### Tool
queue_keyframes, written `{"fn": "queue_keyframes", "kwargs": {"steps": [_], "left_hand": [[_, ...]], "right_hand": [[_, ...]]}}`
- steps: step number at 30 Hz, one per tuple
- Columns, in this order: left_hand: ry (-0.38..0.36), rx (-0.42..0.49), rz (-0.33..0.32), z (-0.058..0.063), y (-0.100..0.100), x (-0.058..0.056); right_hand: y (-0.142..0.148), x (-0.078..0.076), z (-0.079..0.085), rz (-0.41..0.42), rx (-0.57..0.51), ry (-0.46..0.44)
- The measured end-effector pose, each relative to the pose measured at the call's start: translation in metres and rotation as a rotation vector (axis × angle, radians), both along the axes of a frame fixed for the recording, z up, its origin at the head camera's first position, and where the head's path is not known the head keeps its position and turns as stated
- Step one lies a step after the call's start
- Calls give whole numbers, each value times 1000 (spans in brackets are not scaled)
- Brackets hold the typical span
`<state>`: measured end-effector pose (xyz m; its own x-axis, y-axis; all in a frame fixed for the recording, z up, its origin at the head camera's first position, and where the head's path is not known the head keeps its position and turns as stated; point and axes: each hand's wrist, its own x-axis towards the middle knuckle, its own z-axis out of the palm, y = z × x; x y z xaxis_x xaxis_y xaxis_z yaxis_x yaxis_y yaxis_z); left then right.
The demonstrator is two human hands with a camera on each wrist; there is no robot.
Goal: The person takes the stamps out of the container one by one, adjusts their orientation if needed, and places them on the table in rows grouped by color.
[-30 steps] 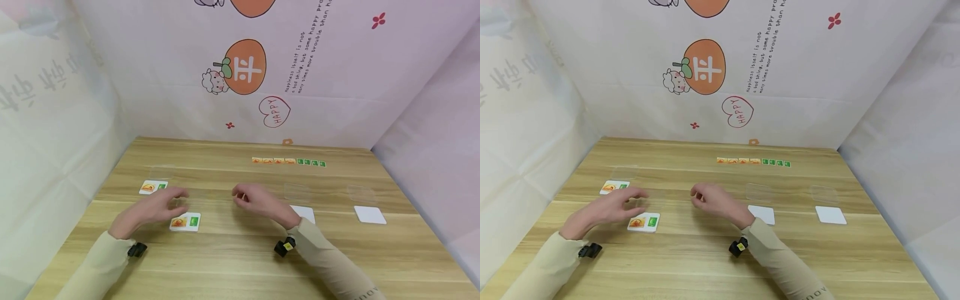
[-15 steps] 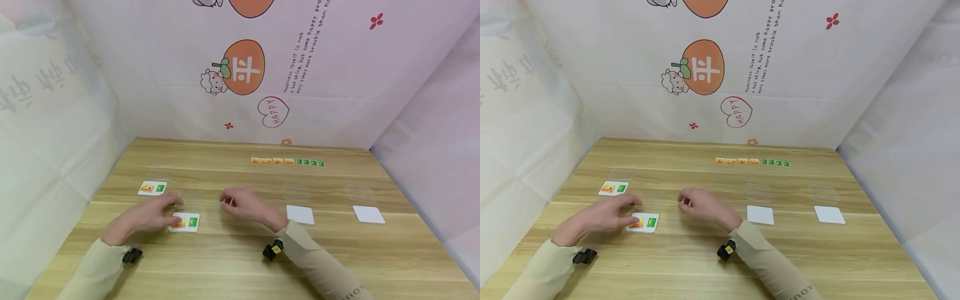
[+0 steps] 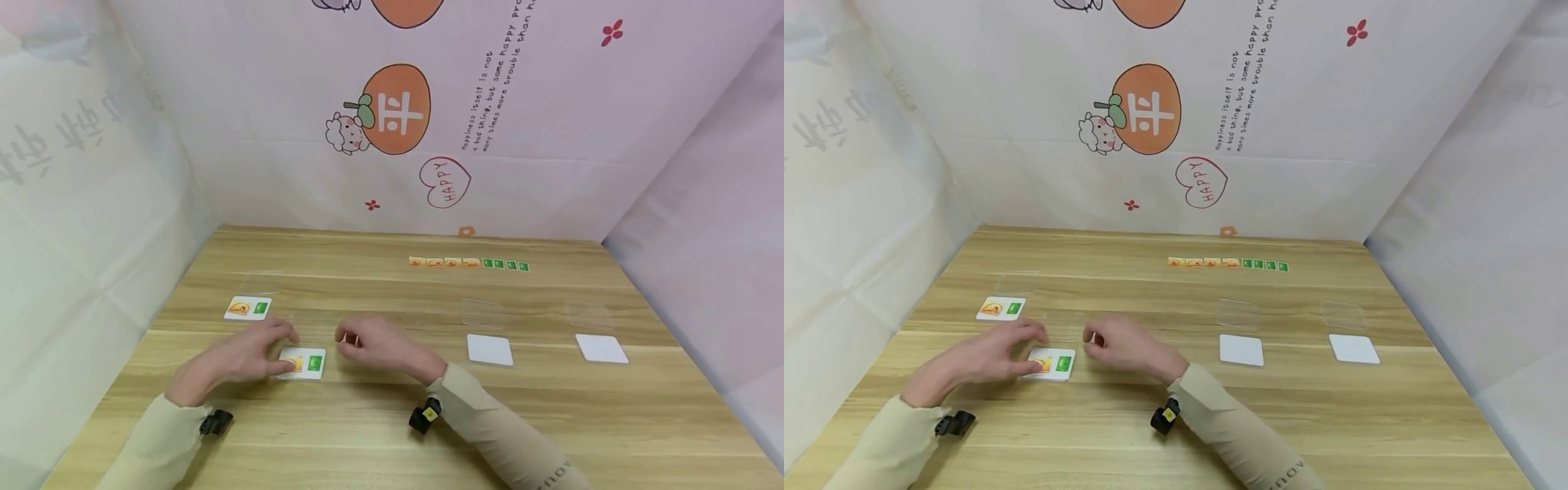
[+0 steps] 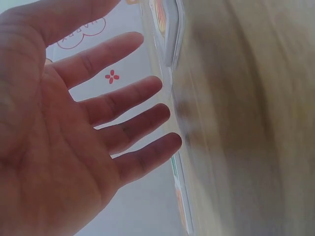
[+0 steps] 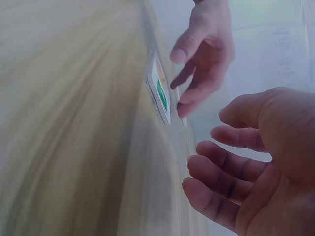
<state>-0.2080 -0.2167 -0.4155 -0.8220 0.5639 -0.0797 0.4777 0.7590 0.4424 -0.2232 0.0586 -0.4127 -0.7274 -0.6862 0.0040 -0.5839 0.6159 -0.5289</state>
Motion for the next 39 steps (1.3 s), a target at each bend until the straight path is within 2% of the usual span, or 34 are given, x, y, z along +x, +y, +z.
{"fn": "queue_keyframes", "kwargs": {"steps": [5, 19, 25, 33, 39], "left_hand": [[23, -5, -6, -2, 0, 1], [22, -17, 14, 3, -3, 3], [13, -47, 21, 3, -3, 3], [-10, -38, 22, 1, -3, 4], [9, -44, 21, 1, -2, 5]], "right_hand": [[-11, 2, 0, 16, -4, -25], [-33, 4, -7, 23, 36, -69], [-44, 2, -9, 30, 46, -52], [-57, 2, -16, 23, 64, -42], [-62, 4, -19, -5, 78, -26]]}}
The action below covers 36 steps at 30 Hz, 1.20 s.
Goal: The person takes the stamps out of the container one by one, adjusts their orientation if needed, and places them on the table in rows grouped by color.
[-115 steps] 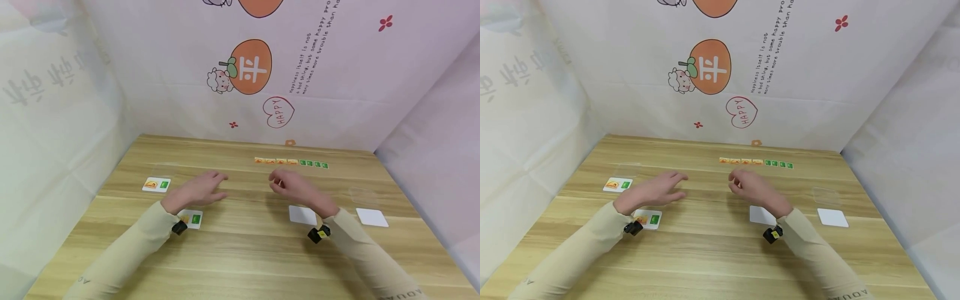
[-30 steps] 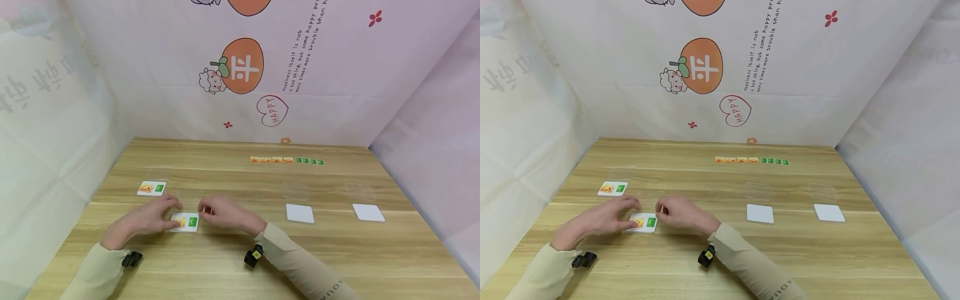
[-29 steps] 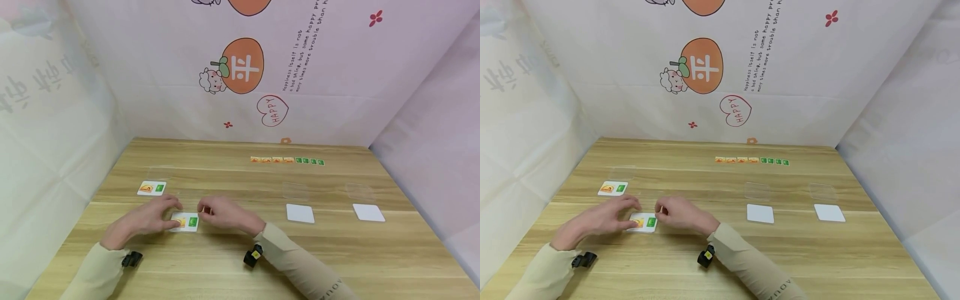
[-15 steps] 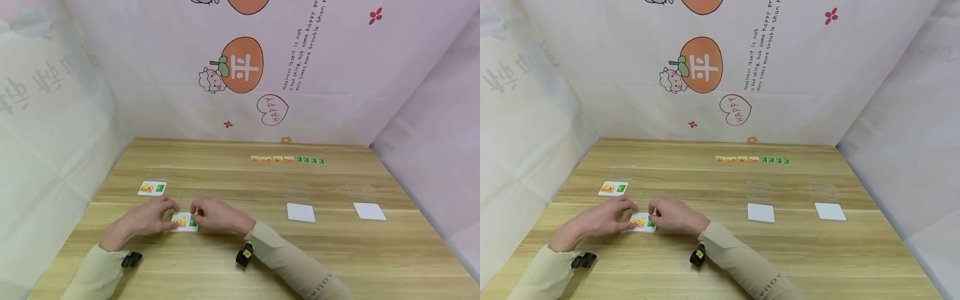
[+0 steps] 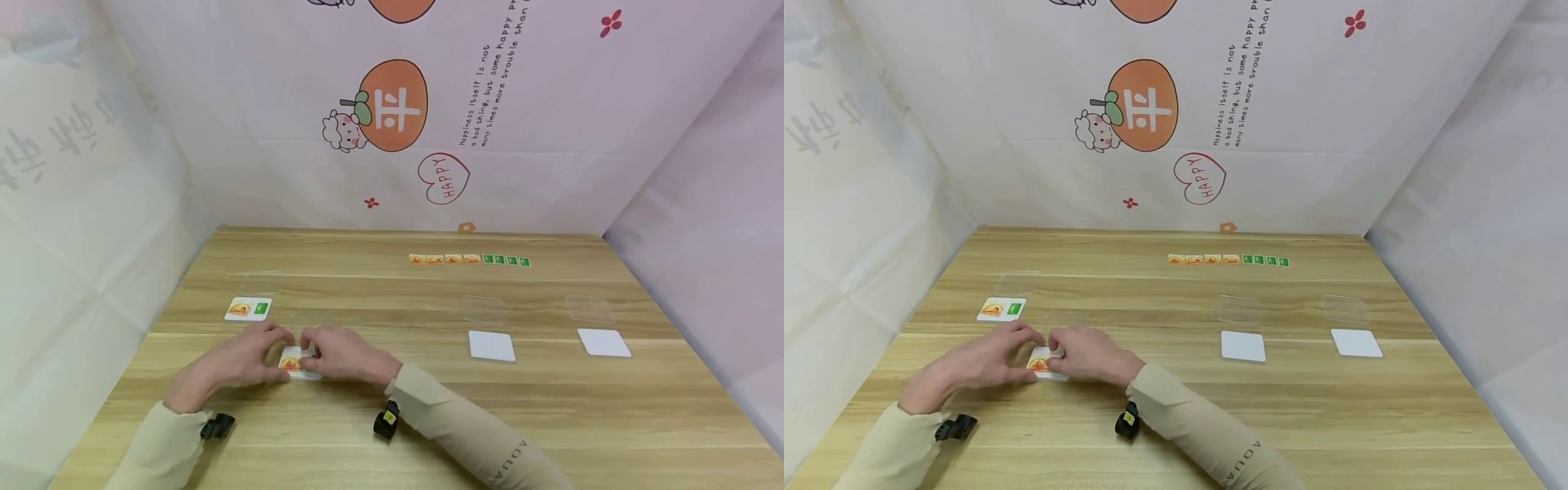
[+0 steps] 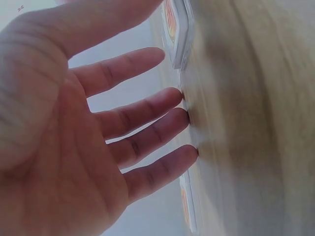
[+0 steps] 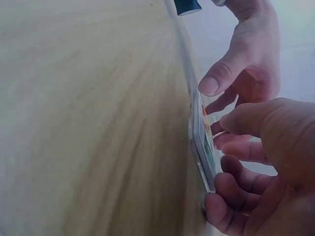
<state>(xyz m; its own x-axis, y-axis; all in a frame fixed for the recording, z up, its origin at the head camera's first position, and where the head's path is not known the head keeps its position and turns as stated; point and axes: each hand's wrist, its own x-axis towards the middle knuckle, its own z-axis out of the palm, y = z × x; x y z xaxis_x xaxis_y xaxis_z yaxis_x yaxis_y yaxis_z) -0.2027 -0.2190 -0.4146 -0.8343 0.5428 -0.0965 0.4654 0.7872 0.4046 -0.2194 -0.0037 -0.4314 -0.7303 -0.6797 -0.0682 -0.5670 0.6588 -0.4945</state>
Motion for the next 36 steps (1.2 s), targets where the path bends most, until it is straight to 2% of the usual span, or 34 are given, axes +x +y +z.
{"fn": "queue_keyframes", "kwargs": {"steps": [14, 36], "left_hand": [[20, -39, 16, -5, 2, 1], [5, -33, 21, -4, 2, 0]], "right_hand": [[-9, 6, -3, -74, 92, 67], [-15, 13, 2, -113, 139, 42]]}}
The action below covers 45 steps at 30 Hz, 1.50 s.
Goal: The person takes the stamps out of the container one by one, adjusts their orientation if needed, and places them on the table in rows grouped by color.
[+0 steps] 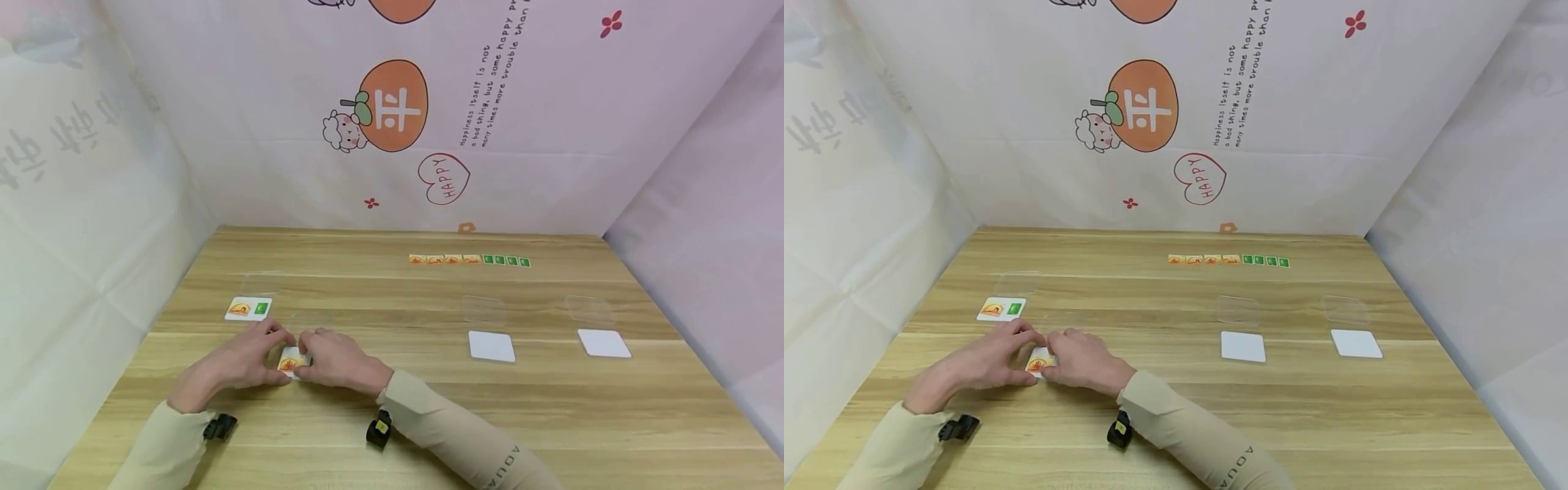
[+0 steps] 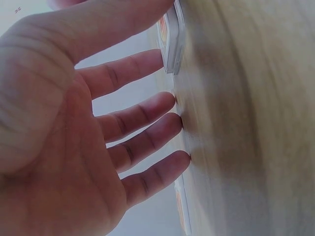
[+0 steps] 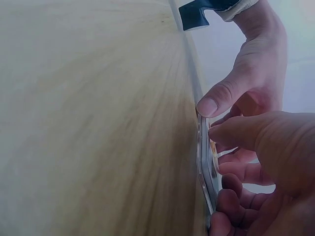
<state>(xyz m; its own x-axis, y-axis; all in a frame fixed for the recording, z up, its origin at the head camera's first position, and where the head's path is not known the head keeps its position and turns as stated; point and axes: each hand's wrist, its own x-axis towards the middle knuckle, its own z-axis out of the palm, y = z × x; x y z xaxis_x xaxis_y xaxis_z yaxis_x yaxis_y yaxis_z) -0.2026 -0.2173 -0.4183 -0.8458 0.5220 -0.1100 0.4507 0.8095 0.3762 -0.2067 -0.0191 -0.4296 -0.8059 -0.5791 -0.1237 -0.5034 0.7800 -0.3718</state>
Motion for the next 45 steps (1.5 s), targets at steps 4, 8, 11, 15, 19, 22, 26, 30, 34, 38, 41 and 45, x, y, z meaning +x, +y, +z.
{"fn": "queue_keyframes", "kwargs": {"steps": [4, 8, 11, 15, 19, 22, 26, 30, 34, 38, 41, 45], "left_hand": [[-8, 1, 3, 0, 0, 1], [3, 4, 2, 0, -1, 1], [31, 3, -16, 0, -1, 1], [56, 2, -38, -1, 0, 0], [57, 6, -39, -1, -1, 0], [59, 5, -39, -2, -2, 0], [62, 4, -39, -2, -2, 0], [61, 9, -40, -1, -1, 1], [56, 10, -41, -2, -1, 1], [59, 11, -40, -2, -2, 0], [63, 8, -38, -3, -2, 0], [56, 1, -27, -3, -2, 0]], "right_hand": [[-1, 0, 0, -7, -3, -9], [-1, 0, 1, -17, -16, -19], [-1, 0, 1, -21, -22, -16], [-1, -1, 1, -20, -32, -11], [-1, -2, 2, -13, -51, -21], [-1, -2, 1, -3, -76, -26], [-1, -2, 1, 16, -104, -14], [0, -3, 1, 13, -122, -21], [-1, -3, 0, -1, -144, -55], [0, -4, 0, -5, -178, -86], [2, -5, 1, -3, -209, -106], [4, -8, 2, 7, -246, -134]]}}
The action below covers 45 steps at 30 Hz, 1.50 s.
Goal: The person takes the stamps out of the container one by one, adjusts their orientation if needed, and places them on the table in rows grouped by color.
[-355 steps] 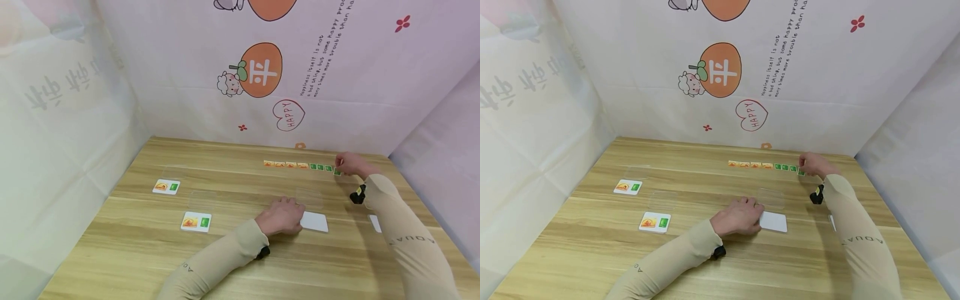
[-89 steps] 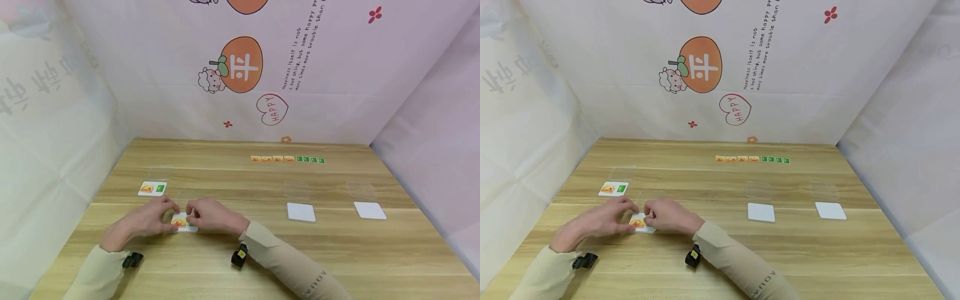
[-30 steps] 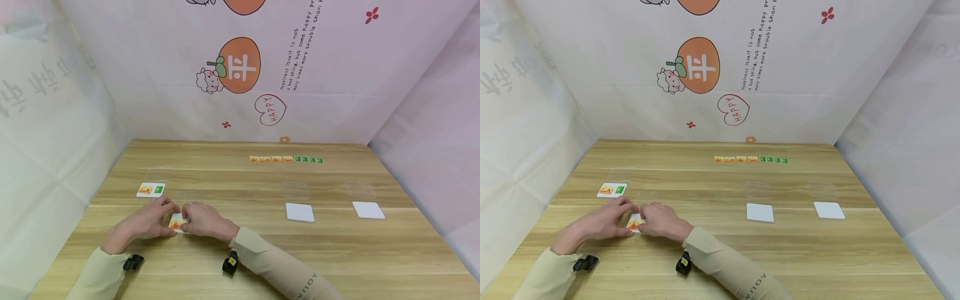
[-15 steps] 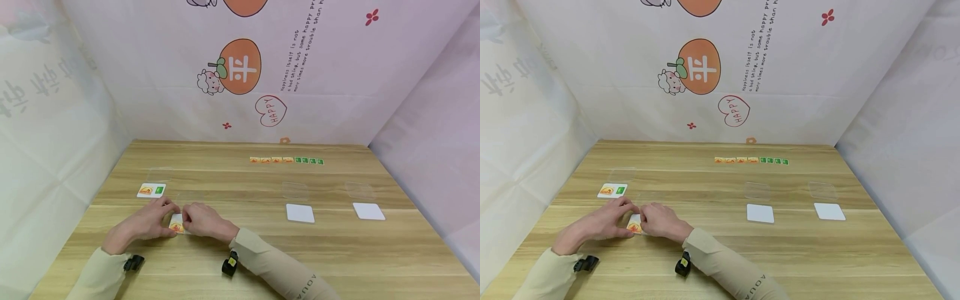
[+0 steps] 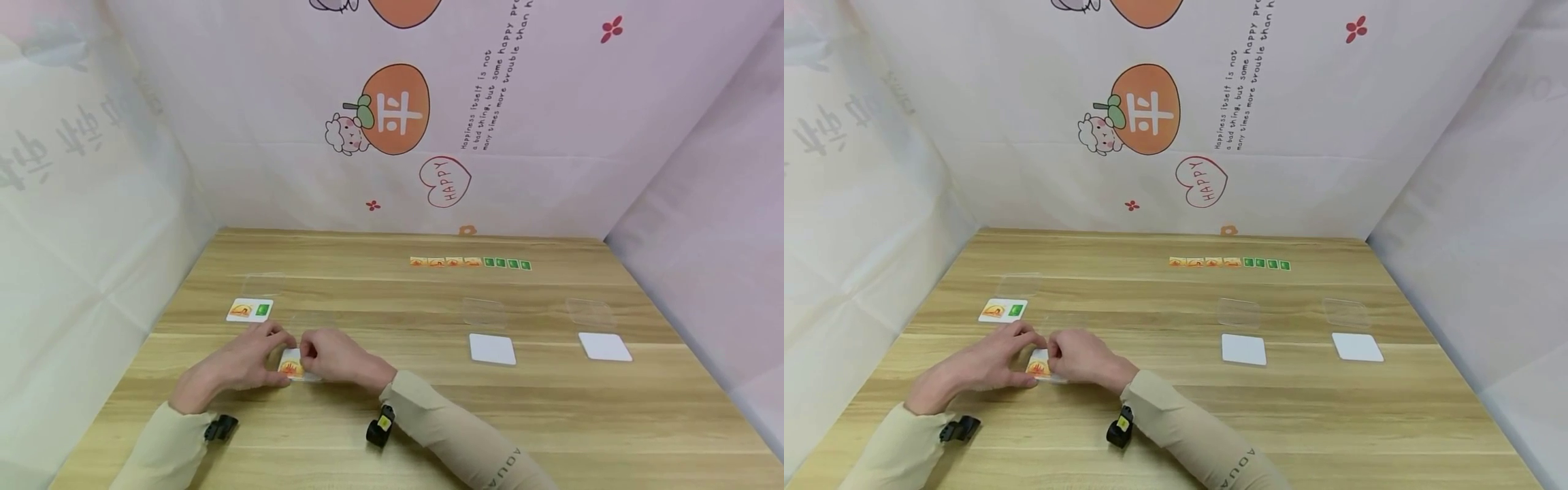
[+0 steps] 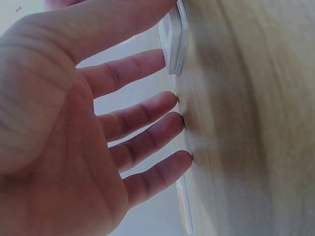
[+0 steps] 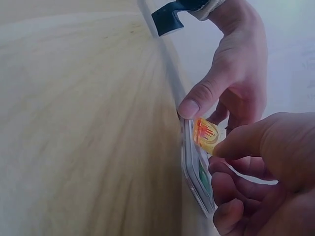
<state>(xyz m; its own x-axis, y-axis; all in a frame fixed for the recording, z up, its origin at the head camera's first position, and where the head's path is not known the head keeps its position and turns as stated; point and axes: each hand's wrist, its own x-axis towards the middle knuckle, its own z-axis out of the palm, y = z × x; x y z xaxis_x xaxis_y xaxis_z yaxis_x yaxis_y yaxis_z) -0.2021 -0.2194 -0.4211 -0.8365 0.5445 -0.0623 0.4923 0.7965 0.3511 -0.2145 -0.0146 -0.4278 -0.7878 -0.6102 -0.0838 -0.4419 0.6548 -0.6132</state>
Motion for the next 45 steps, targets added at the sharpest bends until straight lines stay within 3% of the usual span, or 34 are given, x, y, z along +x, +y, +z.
{"fn": "queue_keyframes", "kwargs": {"steps": [18, 29, 45], "left_hand": [[-13, -16, 1, 2, 0, 0], [-8, -18, 15, 3, 2, 2], [-2, -24, 21, 2, 3, 2]], "right_hand": [[13, -9, 10, 0, -76, -65], [28, -21, 4, -8, -149, -55], [49, -35, 3, -42, -170, -74]]}}
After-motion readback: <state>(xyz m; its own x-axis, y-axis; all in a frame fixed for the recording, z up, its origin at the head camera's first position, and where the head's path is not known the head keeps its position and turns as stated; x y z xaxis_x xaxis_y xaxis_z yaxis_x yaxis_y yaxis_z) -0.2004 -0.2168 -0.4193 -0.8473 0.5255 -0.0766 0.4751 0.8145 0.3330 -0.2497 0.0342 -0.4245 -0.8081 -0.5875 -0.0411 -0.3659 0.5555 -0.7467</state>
